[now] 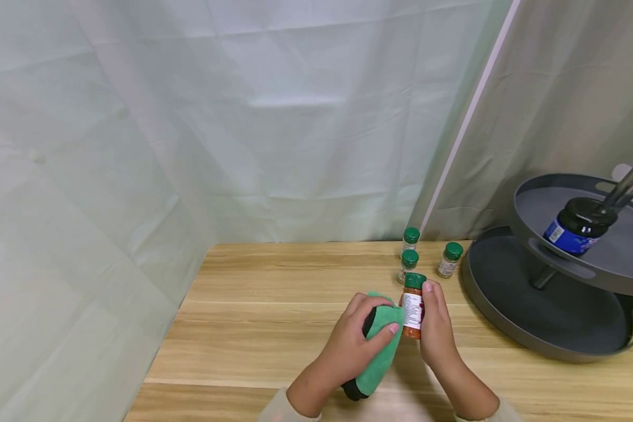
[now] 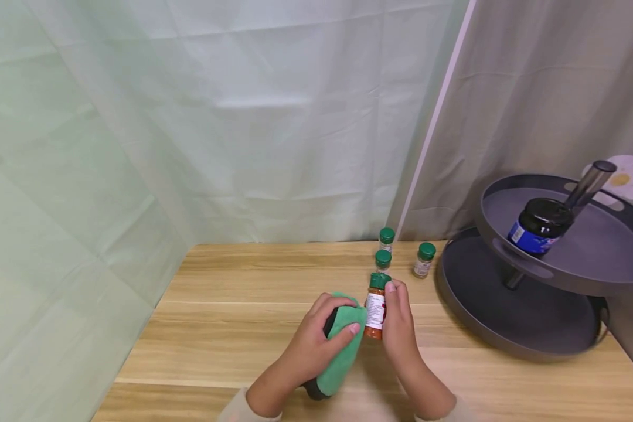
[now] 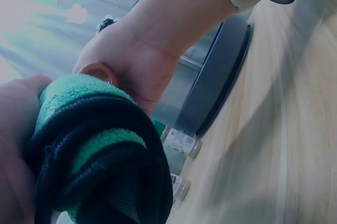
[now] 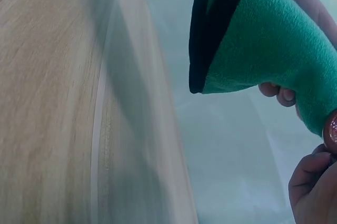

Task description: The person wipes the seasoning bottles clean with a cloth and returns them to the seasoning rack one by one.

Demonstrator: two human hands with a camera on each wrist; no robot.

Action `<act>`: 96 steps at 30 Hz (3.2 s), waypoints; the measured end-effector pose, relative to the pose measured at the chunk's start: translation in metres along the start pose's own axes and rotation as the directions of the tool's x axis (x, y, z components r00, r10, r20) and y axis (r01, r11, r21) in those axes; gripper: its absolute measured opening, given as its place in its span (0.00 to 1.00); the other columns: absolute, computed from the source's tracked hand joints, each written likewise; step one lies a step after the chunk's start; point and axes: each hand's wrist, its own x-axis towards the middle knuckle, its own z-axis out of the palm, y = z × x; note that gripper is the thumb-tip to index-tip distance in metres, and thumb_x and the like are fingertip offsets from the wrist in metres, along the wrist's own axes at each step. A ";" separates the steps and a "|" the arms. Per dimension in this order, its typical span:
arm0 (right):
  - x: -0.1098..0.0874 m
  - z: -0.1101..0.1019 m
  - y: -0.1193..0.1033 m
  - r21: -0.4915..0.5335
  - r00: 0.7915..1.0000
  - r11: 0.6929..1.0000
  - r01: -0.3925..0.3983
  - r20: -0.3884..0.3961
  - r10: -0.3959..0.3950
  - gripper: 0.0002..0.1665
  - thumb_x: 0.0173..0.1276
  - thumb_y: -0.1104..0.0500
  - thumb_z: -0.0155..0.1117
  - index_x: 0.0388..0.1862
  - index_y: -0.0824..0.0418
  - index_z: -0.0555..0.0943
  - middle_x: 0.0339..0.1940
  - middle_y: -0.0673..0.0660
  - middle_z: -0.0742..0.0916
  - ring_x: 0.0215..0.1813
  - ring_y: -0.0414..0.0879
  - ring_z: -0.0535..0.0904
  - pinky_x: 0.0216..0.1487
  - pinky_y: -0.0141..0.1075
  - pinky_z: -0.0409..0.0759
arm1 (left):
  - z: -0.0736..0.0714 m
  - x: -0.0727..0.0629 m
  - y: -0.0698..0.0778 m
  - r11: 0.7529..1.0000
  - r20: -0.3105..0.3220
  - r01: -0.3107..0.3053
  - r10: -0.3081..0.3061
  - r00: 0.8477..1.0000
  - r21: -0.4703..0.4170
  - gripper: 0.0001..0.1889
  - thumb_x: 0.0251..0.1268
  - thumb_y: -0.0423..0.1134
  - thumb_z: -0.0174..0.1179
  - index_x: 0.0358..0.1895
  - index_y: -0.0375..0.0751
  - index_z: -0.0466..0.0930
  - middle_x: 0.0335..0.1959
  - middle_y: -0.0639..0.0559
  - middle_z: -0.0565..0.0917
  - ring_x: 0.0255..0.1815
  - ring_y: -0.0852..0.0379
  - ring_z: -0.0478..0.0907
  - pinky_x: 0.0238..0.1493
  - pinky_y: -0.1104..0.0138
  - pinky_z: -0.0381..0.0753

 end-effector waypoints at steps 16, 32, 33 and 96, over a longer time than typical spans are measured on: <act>-0.007 0.008 0.000 -0.059 0.981 0.997 -0.041 0.187 0.052 0.27 0.86 0.46 0.35 0.67 0.64 0.67 0.40 0.50 0.83 0.41 0.41 0.82 0.42 0.36 0.84 | -0.007 0.005 -0.003 0.991 -0.159 0.114 -0.124 0.979 -0.074 0.19 0.73 0.57 0.58 0.62 0.63 0.73 0.54 0.57 0.74 0.49 0.58 0.75 0.49 0.64 0.77; -0.005 0.007 0.006 -0.074 0.983 0.997 -0.015 0.181 0.028 0.22 0.86 0.44 0.34 0.59 0.60 0.64 0.33 0.53 0.80 0.29 0.42 0.82 0.28 0.40 0.84 | -0.006 0.005 -0.004 0.990 -0.094 0.126 -0.131 0.987 -0.064 0.21 0.71 0.61 0.57 0.62 0.64 0.74 0.54 0.58 0.74 0.50 0.58 0.74 0.49 0.65 0.77; -0.004 0.007 0.007 -0.077 0.986 0.997 -0.029 0.163 0.041 0.23 0.85 0.43 0.34 0.59 0.59 0.64 0.32 0.53 0.80 0.28 0.42 0.82 0.28 0.40 0.84 | -0.005 0.004 -0.004 0.991 -0.077 0.122 -0.126 0.989 -0.055 0.21 0.71 0.61 0.57 0.62 0.64 0.74 0.54 0.57 0.74 0.49 0.58 0.74 0.48 0.65 0.77; 0.001 0.004 0.004 -0.046 0.991 0.990 -0.132 -0.003 0.132 0.30 0.84 0.39 0.26 0.58 0.60 0.66 0.35 0.48 0.77 0.35 0.39 0.77 0.37 0.33 0.80 | -0.005 0.003 -0.005 0.997 0.023 0.036 -0.038 0.999 0.065 0.20 0.72 0.58 0.58 0.63 0.64 0.73 0.51 0.57 0.73 0.44 0.63 0.74 0.45 0.68 0.77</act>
